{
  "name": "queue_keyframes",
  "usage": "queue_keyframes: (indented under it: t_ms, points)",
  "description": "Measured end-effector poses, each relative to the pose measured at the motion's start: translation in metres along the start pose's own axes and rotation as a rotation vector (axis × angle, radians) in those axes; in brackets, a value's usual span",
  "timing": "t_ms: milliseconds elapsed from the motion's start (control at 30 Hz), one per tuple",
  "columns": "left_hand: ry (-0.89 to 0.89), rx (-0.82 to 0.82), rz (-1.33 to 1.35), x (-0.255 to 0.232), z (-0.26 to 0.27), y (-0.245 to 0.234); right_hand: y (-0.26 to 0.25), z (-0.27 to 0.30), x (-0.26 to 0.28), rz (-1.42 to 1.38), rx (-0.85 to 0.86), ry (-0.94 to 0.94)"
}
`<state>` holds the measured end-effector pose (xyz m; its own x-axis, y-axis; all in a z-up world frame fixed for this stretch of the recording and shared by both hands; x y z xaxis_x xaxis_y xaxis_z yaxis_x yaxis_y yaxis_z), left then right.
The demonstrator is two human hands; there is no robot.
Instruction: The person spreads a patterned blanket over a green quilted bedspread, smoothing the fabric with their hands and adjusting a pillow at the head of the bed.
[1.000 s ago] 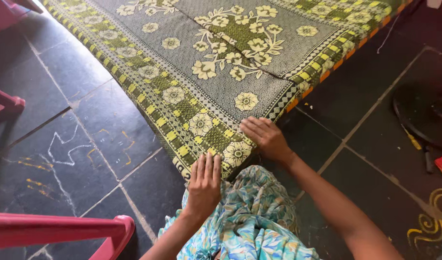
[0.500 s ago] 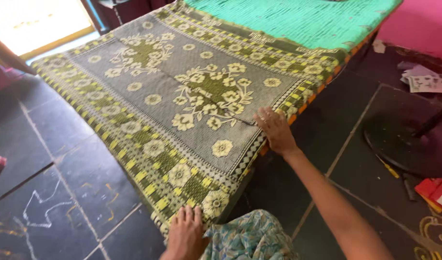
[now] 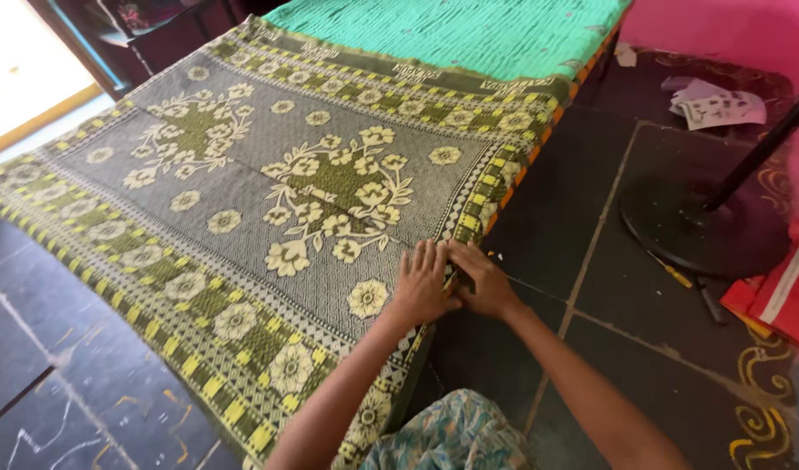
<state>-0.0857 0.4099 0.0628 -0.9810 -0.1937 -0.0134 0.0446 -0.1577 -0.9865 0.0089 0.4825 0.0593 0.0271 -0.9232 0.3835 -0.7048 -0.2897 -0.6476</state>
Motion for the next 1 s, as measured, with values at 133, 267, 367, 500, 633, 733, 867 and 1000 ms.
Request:
queue_keyframes:
  t_ms: [133,267,367,500,633,733,867,1000]
  points:
    - [-0.002,-0.144,0.126,-0.009,-0.025,-0.006,-0.017,-0.026,-0.068,-0.407,-0.061,0.37]
    - [-0.162,-0.329,0.41,0.044,-0.108,-0.013,0.0,-0.115,-0.115,-0.251,-0.063,0.478]
    - [-0.421,-0.421,0.575,0.11,-0.15,0.001,0.063,-0.145,-0.138,0.266,0.076,0.574]
    - [-0.567,-0.426,0.369,0.1,-0.151,0.061,0.1,-0.095,-0.152,0.716,0.202,0.47]
    - [-0.576,-0.485,0.347,0.1,-0.154,0.061,0.088,-0.097,-0.166,0.704,0.328,0.678]
    - [-0.527,-0.448,0.327,0.094,-0.142,0.057,0.07,-0.111,-0.178,0.703,0.438,0.821]
    - [-0.499,-0.377,0.383,0.092,-0.14,0.051,0.047,-0.115,-0.22,0.678,0.429,0.93]
    - [-0.498,-0.36,0.374,0.087,-0.142,0.046,0.046,-0.114,-0.252,0.715,0.249,0.882]
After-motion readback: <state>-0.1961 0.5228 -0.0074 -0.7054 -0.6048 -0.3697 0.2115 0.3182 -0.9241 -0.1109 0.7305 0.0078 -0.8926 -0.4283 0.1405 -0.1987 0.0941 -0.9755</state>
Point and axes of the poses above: each hand's wrist, its own z-axis away from the middle knuckle, its own y-axis out of the palm, x = y × z, the point moved 7 cm from there along -z, towards the middle knuckle, and after that the axes turned 1 degree about y, right-handed, at the moved point
